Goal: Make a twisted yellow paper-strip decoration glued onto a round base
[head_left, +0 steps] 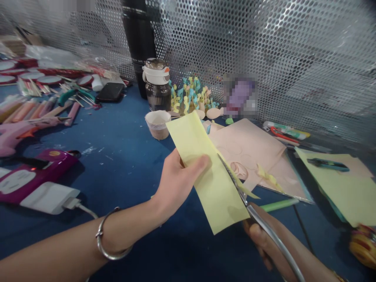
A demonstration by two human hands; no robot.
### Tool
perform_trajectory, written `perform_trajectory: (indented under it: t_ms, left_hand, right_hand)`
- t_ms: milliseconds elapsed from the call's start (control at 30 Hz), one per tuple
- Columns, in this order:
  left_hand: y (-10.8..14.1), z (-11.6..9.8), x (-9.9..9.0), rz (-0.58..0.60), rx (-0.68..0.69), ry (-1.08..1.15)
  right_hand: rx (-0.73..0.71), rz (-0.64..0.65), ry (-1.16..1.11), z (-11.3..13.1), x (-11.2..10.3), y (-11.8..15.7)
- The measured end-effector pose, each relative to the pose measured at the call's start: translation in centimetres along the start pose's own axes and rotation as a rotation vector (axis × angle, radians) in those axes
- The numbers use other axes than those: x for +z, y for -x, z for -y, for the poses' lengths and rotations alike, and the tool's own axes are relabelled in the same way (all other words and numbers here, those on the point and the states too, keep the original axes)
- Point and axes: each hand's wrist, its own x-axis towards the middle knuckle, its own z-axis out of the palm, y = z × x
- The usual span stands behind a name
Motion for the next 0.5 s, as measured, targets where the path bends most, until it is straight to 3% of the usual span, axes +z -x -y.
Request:
perform_trajectory:
  t_ms: [200,500]
  left_hand:
    - [0.3,-0.1,0.0,0.008,-0.003,-0.028]
    - [0.7,-0.5,0.2,0.033,0.006,-0.077]
  right_hand:
    - [0.02,0.021,0.022,0.8,-0.1,0.2]
    - [0.039,-0.058,-0.094,0.6,0.3,0.2]
